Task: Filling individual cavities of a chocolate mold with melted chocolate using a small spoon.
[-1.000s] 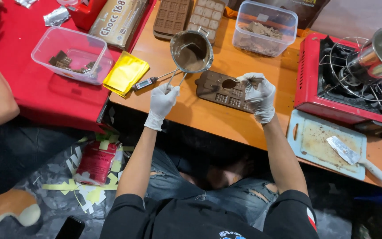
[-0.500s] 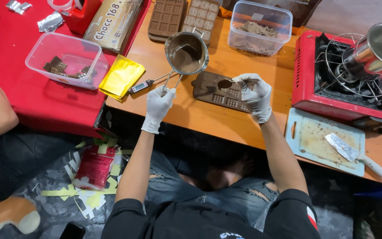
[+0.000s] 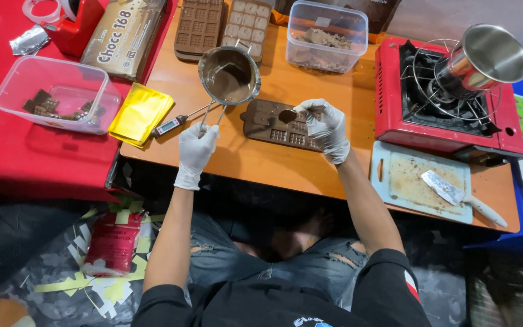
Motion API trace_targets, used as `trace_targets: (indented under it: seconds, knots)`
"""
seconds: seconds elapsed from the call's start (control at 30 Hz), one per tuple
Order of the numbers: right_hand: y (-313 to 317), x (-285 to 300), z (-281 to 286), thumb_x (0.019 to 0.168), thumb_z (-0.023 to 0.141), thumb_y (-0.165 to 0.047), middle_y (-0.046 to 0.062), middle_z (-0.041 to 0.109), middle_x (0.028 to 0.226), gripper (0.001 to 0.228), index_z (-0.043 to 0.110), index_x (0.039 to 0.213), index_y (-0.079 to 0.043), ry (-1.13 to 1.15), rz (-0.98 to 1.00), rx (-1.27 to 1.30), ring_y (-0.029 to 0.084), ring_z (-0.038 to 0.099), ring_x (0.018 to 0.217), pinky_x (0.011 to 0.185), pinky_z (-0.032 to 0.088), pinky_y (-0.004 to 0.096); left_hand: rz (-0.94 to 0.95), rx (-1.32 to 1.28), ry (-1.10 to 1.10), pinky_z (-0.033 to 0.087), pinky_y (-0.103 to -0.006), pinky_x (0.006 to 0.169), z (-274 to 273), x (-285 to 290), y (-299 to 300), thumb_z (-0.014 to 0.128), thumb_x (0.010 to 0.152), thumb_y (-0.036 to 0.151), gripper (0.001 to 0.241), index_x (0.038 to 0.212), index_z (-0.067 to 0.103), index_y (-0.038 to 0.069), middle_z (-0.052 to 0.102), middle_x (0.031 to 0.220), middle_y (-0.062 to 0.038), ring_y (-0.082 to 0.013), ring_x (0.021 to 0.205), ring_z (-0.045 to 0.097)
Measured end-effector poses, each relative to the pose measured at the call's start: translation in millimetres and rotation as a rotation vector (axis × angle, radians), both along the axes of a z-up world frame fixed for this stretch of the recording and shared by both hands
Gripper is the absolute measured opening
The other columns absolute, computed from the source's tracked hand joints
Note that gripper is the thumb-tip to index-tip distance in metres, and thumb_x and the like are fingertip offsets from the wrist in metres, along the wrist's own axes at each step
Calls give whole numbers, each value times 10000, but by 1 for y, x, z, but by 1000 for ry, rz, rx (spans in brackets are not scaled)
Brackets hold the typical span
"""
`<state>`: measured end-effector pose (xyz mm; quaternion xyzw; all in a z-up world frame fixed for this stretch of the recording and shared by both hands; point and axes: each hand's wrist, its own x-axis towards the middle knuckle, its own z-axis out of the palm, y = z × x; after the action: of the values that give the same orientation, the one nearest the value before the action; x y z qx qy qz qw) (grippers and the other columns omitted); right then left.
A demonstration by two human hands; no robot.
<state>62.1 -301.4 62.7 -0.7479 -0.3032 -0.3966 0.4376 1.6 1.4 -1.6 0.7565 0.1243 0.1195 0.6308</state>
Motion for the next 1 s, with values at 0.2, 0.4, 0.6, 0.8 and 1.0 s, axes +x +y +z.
trace_targets:
  seconds: [0.2,0.4,0.6,0.8,1.0]
  knots:
    - [-4,2,0,925,859,-97,39,769,791,117,745,908,-118,-14,9,-9,286,756,712,731,594,318,-6,-11,6,405,-235,544,5,-4,-1,716,862,227,199,687,678,139,527,446,-14,-97,461,479]
    - [-3,-7,18,941,848,-97,51,769,791,121,731,910,-105,-23,-4,1,292,755,715,734,591,315,-8,-14,5,412,-237,533,5,-3,0,719,859,214,202,677,676,136,528,441,-12,-95,452,480]
    - [-4,-4,11,947,831,-111,32,760,778,97,745,904,-118,-51,15,-31,294,744,695,729,591,312,-11,-37,-2,413,-232,530,8,-4,-1,713,878,205,200,699,688,120,532,445,-20,-100,455,481]
    - [-1,-3,7,934,841,-86,67,749,770,125,722,894,-95,-46,30,-45,324,740,700,711,594,348,-20,-20,-7,420,-239,532,7,-5,-2,706,884,218,200,710,689,121,538,456,-22,-105,463,492]
    - [2,-6,8,927,844,-93,33,751,773,110,742,896,-121,-31,49,-24,288,742,697,723,591,323,-24,-8,-11,415,-235,522,2,-3,-1,710,880,212,210,689,684,128,524,447,-17,-97,454,482]
